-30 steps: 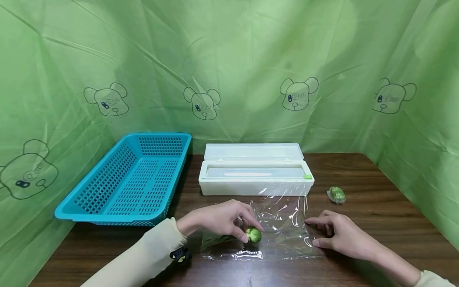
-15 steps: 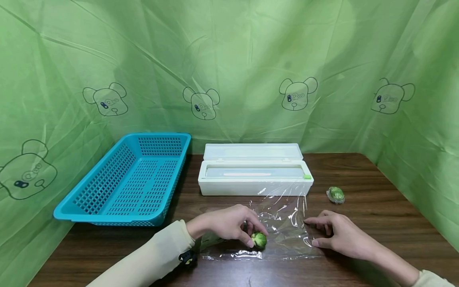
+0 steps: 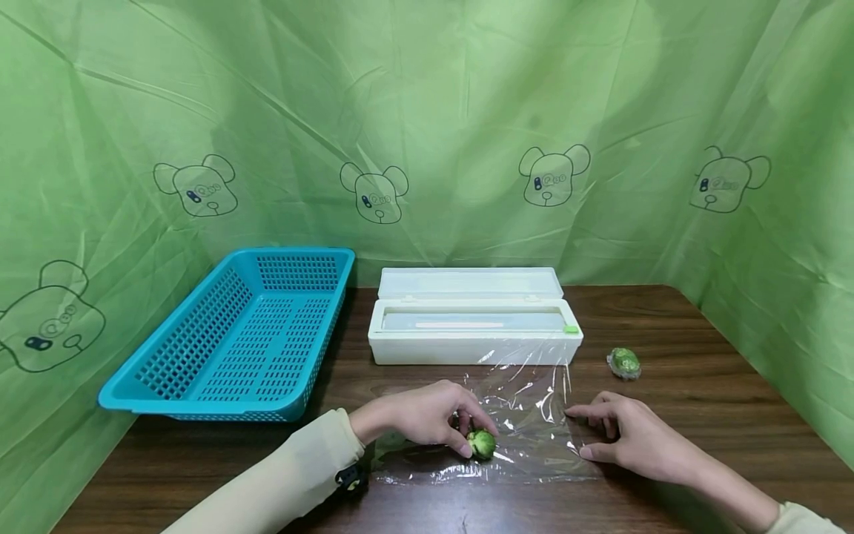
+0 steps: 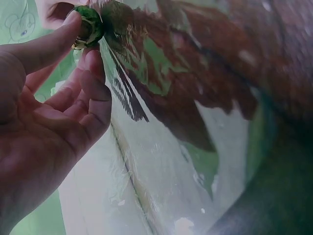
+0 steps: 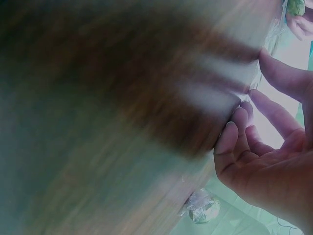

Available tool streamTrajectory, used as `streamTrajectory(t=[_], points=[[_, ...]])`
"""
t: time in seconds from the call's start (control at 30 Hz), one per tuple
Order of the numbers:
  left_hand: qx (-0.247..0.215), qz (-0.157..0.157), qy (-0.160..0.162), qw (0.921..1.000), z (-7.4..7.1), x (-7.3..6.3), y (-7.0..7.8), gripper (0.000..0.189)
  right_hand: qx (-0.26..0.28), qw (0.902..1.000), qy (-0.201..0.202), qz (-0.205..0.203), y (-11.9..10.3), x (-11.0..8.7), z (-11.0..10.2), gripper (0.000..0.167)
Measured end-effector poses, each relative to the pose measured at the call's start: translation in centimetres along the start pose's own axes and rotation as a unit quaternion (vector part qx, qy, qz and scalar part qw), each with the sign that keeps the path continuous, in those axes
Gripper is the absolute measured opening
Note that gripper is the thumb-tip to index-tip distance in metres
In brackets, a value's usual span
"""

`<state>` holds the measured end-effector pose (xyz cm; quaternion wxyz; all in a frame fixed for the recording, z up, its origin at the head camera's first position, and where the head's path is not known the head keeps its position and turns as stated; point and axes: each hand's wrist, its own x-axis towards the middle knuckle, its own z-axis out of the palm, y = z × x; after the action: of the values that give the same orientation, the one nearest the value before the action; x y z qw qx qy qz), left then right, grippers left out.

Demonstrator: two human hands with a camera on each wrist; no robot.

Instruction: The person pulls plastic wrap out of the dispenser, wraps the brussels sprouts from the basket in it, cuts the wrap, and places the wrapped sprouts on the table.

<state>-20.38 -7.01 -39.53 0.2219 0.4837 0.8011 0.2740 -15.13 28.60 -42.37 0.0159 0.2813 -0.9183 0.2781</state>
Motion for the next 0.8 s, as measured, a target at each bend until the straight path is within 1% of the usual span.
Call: streamTrajectory(t=[0.13, 0.3, 0.4, 0.57, 0.8], points=[[-0.008, -0.002, -0.002, 1.0, 0.08, 0.01, -0.05, 0.045, 0.0, 1.0, -0.001, 0.002, 0.04, -0.01, 0.0, 0.054], [-0.018, -0.008, -0.005, 0.9998, 0.17, -0.05, -0.01, 0.046, 0.001, 0.9999, 0.004, -0.01, 0.11, 0.0, 0.03, 0.053], [-0.027, -0.008, -0.007, 0.9996, 0.21, -0.06, 0.02, 0.047, 0.004, 0.9999, 0.004, -0.014, 0.11, -0.07, -0.03, 0.052], [-0.035, -0.004, -0.008, 0.9993, 0.22, -0.05, 0.0, 0.051, 0.01, 0.9999, -0.003, -0.011, 0.03, -0.21, -0.19, 0.052], [-0.025, -0.009, -0.007, 0.9996, 0.25, -0.04, 0.0, 0.056, 0.016, 0.9998, -0.002, -0.014, 0.02, -0.34, -0.35, 0.051]])
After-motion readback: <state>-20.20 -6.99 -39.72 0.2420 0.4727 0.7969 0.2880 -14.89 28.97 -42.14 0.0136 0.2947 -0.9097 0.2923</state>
